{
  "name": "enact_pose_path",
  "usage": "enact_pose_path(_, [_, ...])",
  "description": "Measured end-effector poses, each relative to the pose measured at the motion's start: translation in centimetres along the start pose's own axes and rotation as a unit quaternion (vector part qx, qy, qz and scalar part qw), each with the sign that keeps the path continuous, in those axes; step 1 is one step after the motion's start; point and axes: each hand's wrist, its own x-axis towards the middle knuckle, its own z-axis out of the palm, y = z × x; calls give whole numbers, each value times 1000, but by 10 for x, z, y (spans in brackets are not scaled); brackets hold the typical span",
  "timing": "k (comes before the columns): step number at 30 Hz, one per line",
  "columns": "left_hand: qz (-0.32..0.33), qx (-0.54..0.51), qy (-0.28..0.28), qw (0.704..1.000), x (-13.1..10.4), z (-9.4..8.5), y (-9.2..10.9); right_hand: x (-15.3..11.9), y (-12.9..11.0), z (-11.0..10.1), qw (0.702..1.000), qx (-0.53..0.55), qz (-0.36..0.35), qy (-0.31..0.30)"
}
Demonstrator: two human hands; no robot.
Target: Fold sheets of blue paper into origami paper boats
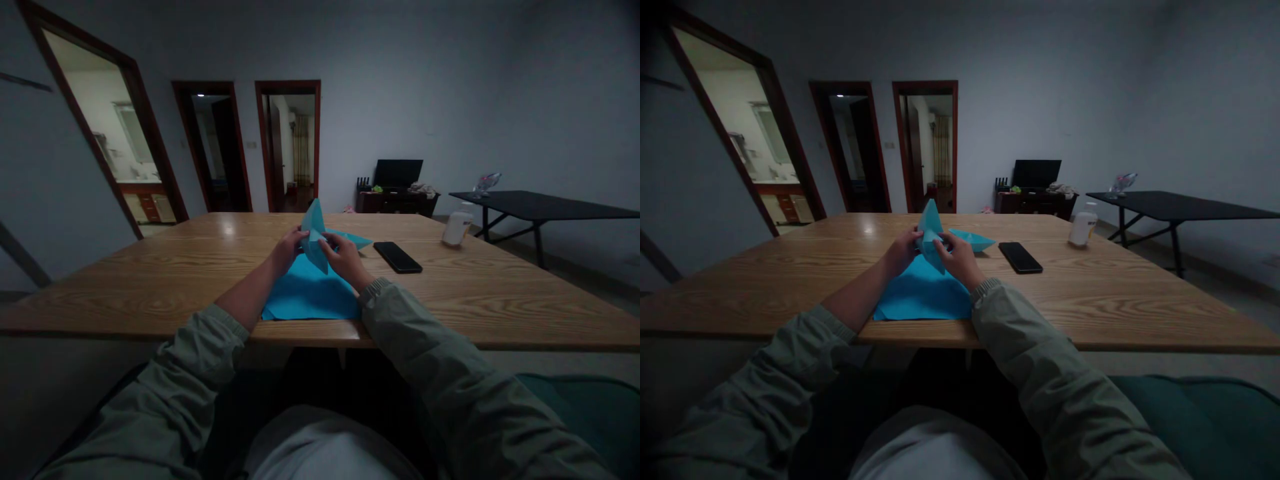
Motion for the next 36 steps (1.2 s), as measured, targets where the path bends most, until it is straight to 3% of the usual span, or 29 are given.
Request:
enact_pose_path(4, [17, 38, 3, 999, 0, 0, 0, 2, 1, -1, 999, 22, 24, -7])
enact_pose_path(9, [41, 29, 61, 997, 1, -3, 2, 4, 4, -3, 998, 53, 32, -1])
enact_pose_path(15, [-50, -12, 1, 999, -2, 0, 2, 5, 4, -3, 996, 84, 36, -17])
enact_pose_path(25, [-45, -38, -18, 998, -6, 3, 9, 6, 11, -1, 990, 132, 43, -2])
enact_pose_path(31, [-62, -22, -42, 997, -7, 3, 5, 6, 8, -1, 986, 153, 46, -40])
enact_pose_path(36, [-34, 10, -33, 999, -5, 2, 1, 5, 10, 1, 986, 146, 53, -63])
